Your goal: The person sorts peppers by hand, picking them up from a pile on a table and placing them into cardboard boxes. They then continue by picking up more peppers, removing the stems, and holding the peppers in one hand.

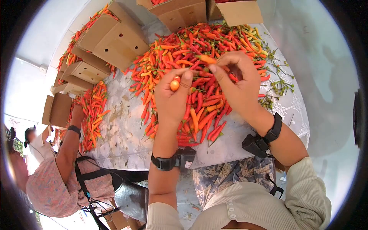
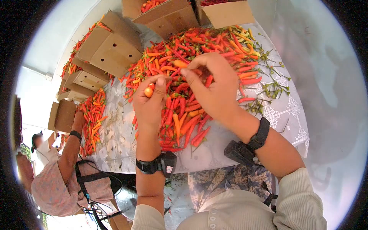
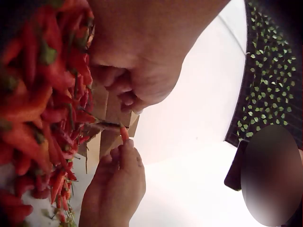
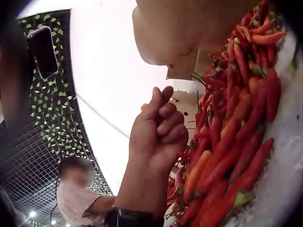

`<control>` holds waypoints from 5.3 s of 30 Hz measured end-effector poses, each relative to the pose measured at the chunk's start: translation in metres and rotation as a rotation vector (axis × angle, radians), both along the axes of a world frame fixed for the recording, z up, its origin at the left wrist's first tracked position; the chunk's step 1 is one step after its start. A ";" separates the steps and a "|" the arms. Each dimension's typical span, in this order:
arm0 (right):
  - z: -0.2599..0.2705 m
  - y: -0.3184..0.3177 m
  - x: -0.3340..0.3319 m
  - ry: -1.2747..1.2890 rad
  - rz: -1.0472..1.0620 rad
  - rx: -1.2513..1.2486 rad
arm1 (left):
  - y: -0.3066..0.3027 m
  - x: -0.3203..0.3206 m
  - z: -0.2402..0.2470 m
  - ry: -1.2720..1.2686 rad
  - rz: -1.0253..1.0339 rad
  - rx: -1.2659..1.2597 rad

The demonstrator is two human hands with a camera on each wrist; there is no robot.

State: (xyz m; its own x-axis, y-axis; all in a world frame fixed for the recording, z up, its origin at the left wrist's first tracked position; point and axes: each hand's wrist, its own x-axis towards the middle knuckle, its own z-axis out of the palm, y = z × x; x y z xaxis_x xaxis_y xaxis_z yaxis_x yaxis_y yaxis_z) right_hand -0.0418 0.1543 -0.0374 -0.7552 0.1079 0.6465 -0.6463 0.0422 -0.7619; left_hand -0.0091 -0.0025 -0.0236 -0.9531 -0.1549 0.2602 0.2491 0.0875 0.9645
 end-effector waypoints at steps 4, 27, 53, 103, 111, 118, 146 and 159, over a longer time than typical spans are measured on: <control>0.001 -0.005 0.007 0.182 0.110 0.204 | 0.009 0.003 -0.002 0.015 -0.011 -0.019; 0.006 0.012 -0.009 -0.415 0.477 -0.028 | 0.012 0.002 -0.008 0.183 -0.087 -0.471; -0.018 0.001 -0.009 0.168 -0.019 0.784 | 0.000 -0.003 0.001 0.003 0.144 0.267; 0.003 0.012 -0.012 -0.708 0.710 -0.198 | 0.000 -0.002 -0.020 0.079 -0.164 -0.186; -0.003 0.013 -0.016 -0.840 0.903 -0.392 | 0.005 0.001 -0.012 0.074 -0.236 -0.076; 0.005 0.021 -0.020 -0.667 0.477 -0.402 | 0.009 0.003 -0.002 0.056 -0.143 0.084; 0.008 0.008 -0.002 -0.250 0.305 0.138 | 0.010 0.001 0.004 0.070 0.102 0.192; 0.005 0.011 -0.009 -0.311 0.371 0.133 | 0.007 0.001 -0.005 -0.022 -0.170 0.039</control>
State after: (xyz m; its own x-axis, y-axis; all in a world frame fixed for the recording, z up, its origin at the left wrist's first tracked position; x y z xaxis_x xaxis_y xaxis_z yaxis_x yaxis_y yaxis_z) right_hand -0.0507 0.1648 -0.0328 -0.8863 -0.2727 0.3742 -0.3789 -0.0371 -0.9247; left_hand -0.0077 0.0045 -0.0291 -0.9719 -0.0005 0.2354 0.2354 0.0079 0.9719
